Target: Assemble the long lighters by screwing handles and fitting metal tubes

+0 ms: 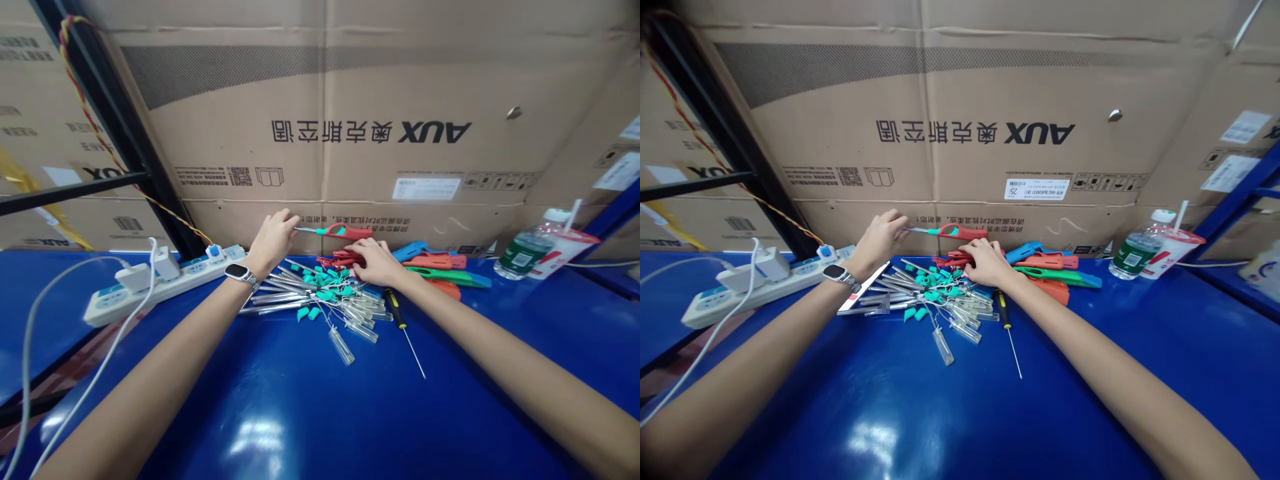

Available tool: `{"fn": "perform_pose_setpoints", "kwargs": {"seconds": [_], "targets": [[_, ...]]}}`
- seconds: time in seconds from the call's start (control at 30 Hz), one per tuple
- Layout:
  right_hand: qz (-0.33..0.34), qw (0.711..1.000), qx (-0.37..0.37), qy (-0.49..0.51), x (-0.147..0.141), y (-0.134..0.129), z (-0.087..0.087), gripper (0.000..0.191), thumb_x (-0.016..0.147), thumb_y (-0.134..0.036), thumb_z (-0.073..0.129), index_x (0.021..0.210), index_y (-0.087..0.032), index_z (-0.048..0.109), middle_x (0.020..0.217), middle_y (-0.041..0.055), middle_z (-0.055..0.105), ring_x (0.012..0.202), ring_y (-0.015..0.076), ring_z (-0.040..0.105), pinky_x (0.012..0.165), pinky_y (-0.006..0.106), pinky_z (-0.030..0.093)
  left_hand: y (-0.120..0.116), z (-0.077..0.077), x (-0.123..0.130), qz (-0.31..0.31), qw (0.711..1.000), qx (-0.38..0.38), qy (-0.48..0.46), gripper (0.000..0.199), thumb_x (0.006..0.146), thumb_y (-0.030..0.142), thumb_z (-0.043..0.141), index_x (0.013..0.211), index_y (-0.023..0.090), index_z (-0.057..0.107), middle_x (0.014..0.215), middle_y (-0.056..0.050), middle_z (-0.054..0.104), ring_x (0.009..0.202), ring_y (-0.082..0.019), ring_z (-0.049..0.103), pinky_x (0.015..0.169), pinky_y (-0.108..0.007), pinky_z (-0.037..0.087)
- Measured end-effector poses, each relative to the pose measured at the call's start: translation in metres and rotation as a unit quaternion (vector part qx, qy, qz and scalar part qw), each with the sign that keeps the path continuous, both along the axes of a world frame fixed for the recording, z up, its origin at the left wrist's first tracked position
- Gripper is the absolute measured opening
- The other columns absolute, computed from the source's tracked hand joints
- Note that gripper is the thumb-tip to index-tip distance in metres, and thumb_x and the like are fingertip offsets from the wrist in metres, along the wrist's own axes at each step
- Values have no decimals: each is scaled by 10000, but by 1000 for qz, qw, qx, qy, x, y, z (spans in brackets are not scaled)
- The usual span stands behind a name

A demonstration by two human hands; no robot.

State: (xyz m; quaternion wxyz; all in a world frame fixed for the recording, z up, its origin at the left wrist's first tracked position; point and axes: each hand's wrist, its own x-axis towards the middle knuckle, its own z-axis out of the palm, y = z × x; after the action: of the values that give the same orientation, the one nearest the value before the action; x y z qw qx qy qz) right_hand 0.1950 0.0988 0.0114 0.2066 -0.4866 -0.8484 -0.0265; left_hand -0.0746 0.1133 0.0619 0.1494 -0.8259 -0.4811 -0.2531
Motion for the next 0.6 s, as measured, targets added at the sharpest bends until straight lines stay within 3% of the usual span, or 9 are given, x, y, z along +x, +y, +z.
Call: {"fn": "perform_pose_setpoints", "kwargs": {"seconds": [0.13, 0.23, 0.3, 0.47, 0.6], "targets": [[-63, 987, 107, 98, 1, -10, 11, 246, 839, -244, 568, 1059, -193, 666, 1131, 145, 631, 1098, 319, 548, 939, 473, 425, -13, 7, -7, -3, 1000, 15, -5, 174, 958, 143, 475, 1009, 181, 638, 1104, -128, 634, 995, -277, 601, 899, -427, 441], [-104, 969, 180, 131, 4, -20, 22, 417, 833, -346, 635, 1202, -152, 613, 1232, 195, 573, 1159, 354, 511, 957, 491, 420, -28, 10, -12, -26, 999, 22, -19, 143, 959, 155, 497, 980, 198, 632, 1086, -114, 636, 1005, -272, 595, 905, -421, 437], [-66, 979, 159, 105, 7, -27, 29, 455, 850, -379, 641, 1248, -163, 600, 1244, 178, 598, 1158, 349, 535, 974, 499, 403, -40, 10, -16, -37, 998, 36, -28, 134, 957, 156, 502, 970, 204, 626, 1073, -105, 636, 1001, -264, 594, 895, -407, 440], [28, 995, 67, 63, 12, -61, 34, 281, 922, -330, 573, 1173, -218, 633, 1161, 99, 694, 1051, 288, 628, 956, 472, 410, -77, 5, -26, -73, 995, 54, -40, 112, 954, 184, 507, 976, 196, 616, 1048, -88, 640, 943, -237, 612, 847, -382, 463], [41, 996, 39, 65, 16, -113, 25, 339, 918, -369, 610, 1216, -209, 582, 1163, 110, 680, 968, 274, 615, 856, 428, 457, -117, -9, -36, -140, 988, -29, -65, 104, 961, 263, 530, 958, 191, 605, 981, -57, 633, 866, -198, 625, 787, -348, 495]]}}
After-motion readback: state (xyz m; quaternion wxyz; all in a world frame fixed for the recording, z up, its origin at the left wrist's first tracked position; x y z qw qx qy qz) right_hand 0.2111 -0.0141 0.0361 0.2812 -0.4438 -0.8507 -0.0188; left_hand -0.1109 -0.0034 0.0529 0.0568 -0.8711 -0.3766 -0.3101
